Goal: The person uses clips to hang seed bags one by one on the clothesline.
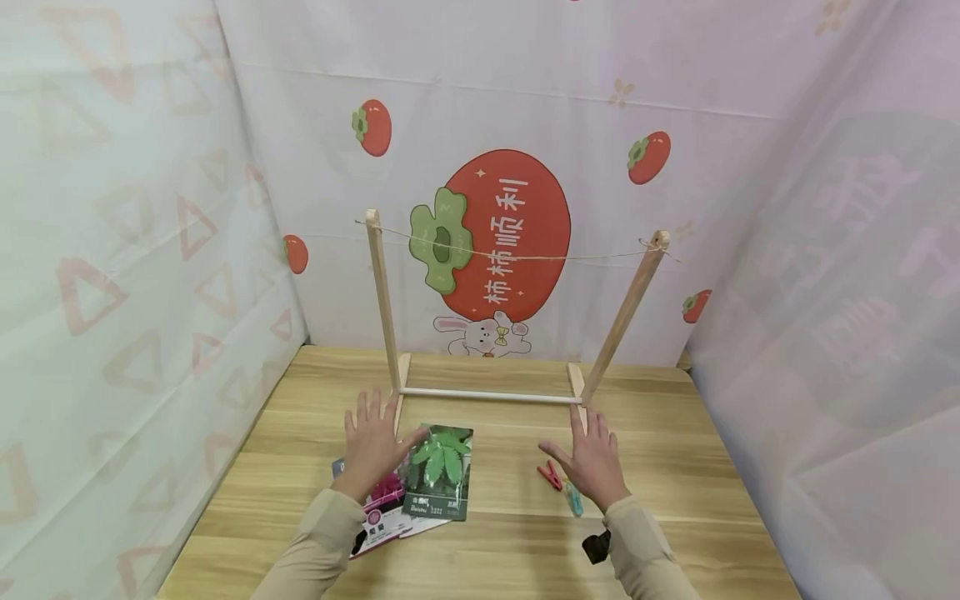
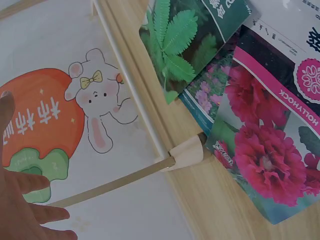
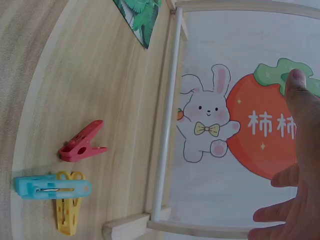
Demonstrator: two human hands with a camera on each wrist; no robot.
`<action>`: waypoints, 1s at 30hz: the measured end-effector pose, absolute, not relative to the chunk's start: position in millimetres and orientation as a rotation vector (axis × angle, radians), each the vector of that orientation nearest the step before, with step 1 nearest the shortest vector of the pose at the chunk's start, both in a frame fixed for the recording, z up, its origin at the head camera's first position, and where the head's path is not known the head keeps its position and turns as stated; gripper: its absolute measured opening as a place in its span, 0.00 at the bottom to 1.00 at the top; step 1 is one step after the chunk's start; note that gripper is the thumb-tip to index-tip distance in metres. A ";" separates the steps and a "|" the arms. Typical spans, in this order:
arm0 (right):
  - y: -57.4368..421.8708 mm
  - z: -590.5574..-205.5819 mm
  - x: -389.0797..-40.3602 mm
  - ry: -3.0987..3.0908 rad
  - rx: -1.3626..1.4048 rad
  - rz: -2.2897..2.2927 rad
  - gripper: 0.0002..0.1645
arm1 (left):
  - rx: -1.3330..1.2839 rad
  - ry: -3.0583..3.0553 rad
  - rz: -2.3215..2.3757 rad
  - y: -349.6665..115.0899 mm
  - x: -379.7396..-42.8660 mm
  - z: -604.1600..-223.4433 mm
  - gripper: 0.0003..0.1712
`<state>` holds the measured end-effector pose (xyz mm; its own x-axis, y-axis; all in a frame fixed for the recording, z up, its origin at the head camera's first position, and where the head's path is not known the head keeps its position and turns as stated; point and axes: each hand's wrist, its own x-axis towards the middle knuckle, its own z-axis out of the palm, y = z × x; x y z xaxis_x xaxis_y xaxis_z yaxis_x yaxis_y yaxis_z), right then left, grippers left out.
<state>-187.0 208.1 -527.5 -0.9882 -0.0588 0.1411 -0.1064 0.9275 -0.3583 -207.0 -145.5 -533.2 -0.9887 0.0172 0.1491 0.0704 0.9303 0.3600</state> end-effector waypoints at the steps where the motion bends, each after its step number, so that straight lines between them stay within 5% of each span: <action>1: 209.4 -529.5 -186.6 -2.968 0.122 0.569 0.56 | -0.058 -2.946 -0.558 -147.1 -206.7 -535.1 0.55; 30: 238.6 -590.3 -172.5 -2.973 0.192 0.626 0.47 | 0.042 -3.036 -0.601 -179.2 -197.9 -582.6 0.55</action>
